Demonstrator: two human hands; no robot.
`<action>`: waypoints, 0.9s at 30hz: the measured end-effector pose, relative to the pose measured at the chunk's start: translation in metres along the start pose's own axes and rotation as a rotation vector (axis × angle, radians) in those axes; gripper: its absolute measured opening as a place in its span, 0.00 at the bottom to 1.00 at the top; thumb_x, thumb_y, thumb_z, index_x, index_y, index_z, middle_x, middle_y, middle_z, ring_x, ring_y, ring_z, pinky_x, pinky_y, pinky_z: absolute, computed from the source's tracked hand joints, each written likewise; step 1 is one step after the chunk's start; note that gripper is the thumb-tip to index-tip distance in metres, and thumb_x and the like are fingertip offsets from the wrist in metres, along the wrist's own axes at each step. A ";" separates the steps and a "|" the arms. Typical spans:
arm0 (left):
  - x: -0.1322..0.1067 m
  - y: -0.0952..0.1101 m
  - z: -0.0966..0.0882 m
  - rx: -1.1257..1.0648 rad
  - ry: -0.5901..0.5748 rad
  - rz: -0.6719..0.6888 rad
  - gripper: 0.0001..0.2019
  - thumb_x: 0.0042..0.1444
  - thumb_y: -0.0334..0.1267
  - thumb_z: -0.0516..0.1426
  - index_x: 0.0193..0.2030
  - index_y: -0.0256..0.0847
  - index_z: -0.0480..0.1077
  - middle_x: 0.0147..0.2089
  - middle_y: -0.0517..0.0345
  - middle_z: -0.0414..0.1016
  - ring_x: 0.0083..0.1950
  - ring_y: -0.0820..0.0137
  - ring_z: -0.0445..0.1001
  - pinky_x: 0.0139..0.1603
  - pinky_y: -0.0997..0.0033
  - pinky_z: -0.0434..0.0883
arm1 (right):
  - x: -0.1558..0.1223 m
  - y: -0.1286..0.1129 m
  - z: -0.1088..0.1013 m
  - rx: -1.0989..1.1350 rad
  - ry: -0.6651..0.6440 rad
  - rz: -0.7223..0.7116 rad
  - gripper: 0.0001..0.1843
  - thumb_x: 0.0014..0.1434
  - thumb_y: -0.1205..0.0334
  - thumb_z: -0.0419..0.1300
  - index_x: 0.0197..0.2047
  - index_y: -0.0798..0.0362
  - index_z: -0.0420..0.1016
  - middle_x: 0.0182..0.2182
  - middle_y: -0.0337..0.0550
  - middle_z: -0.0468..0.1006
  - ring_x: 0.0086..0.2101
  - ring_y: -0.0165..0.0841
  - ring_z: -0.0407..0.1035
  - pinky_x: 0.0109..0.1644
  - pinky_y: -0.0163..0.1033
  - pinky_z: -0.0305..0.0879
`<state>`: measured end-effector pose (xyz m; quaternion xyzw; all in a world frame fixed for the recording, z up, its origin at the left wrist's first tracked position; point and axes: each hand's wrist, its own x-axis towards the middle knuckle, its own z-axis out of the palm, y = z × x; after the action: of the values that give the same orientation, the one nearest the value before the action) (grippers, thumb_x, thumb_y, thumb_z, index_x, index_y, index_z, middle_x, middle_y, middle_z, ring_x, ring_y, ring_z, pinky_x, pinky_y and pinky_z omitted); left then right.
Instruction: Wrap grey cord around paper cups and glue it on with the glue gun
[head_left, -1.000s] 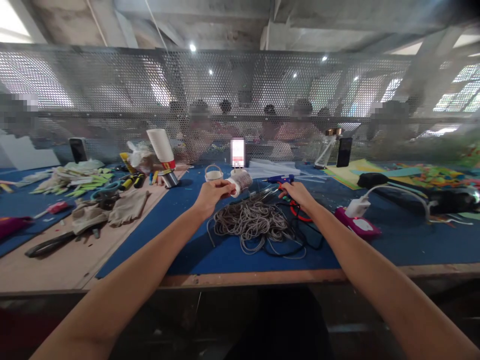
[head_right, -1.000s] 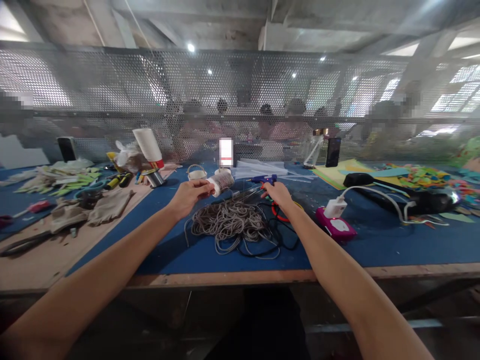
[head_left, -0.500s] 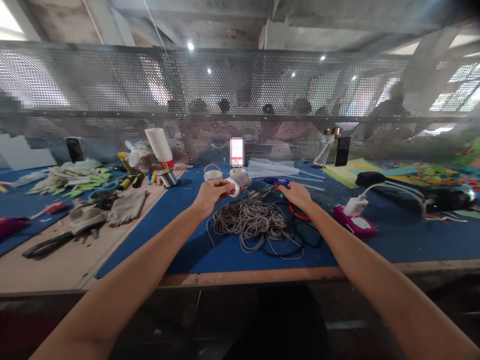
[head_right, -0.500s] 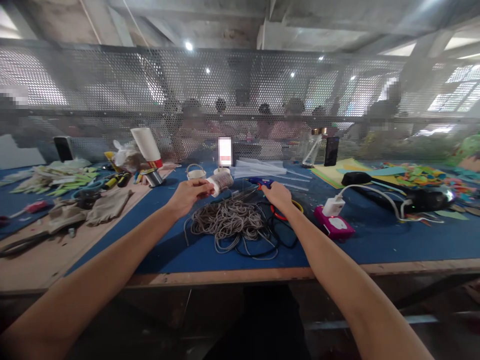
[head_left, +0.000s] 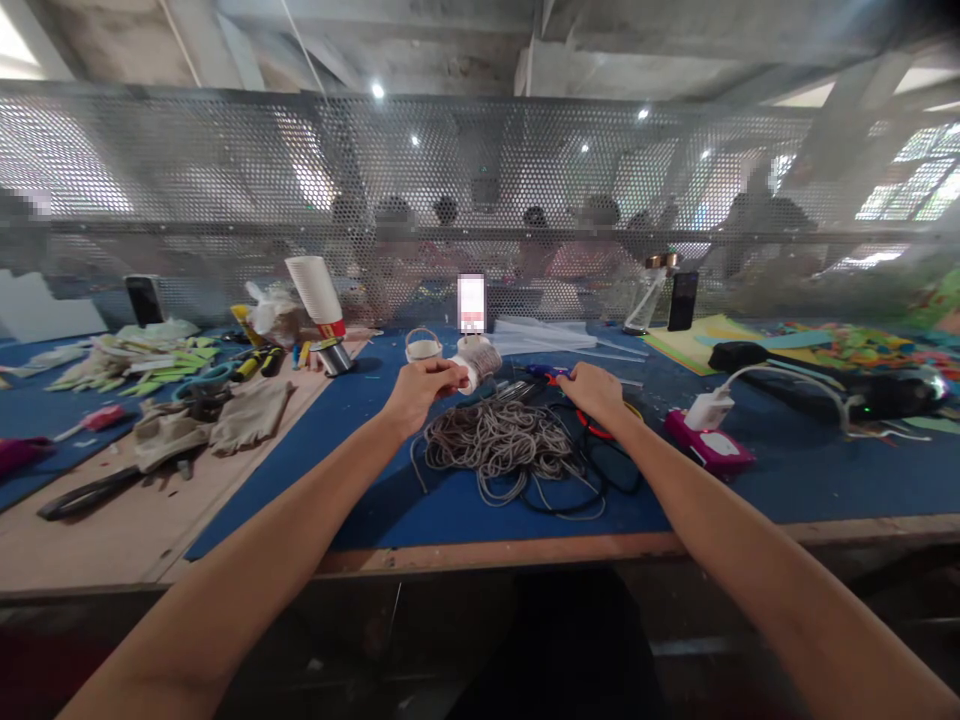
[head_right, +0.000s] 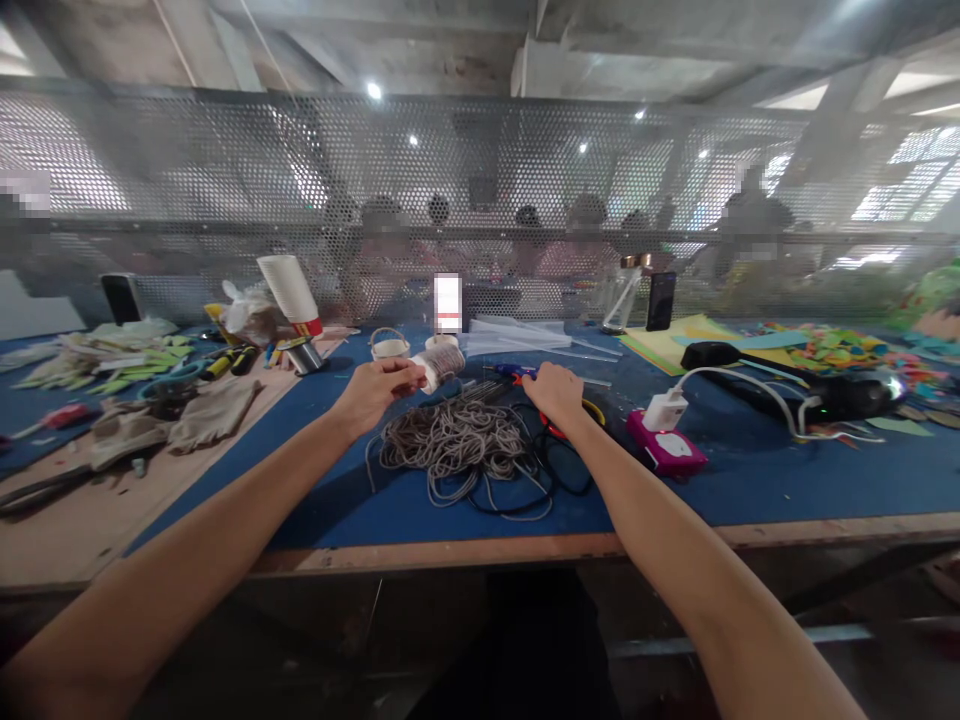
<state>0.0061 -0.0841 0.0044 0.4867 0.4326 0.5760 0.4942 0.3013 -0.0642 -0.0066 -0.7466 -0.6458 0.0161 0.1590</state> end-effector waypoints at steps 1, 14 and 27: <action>0.000 0.000 0.000 -0.002 -0.002 -0.002 0.05 0.46 0.32 0.72 0.27 0.37 0.81 0.29 0.50 0.81 0.31 0.70 0.79 0.33 0.72 0.73 | 0.000 0.000 0.001 -0.004 0.004 0.001 0.22 0.68 0.48 0.54 0.49 0.56 0.80 0.51 0.61 0.83 0.56 0.52 0.76 0.57 0.50 0.66; -0.006 0.001 0.004 -0.132 -0.050 -0.064 0.09 0.45 0.33 0.74 0.29 0.35 0.81 0.31 0.49 0.81 0.35 0.68 0.80 0.37 0.71 0.75 | -0.008 -0.004 0.002 0.127 0.303 -0.148 0.13 0.68 0.54 0.57 0.48 0.54 0.75 0.52 0.57 0.80 0.56 0.51 0.72 0.61 0.56 0.62; -0.018 0.006 0.016 -0.261 -0.123 -0.104 0.14 0.41 0.35 0.77 0.29 0.35 0.79 0.31 0.54 0.81 0.34 0.72 0.79 0.40 0.73 0.74 | -0.039 -0.051 0.017 1.071 -0.090 -0.420 0.23 0.57 0.54 0.68 0.51 0.50 0.65 0.53 0.52 0.80 0.35 0.34 0.79 0.45 0.46 0.76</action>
<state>0.0216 -0.1020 0.0102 0.4296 0.3479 0.5699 0.6079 0.2420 -0.0924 -0.0169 -0.4164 -0.6882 0.3405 0.4870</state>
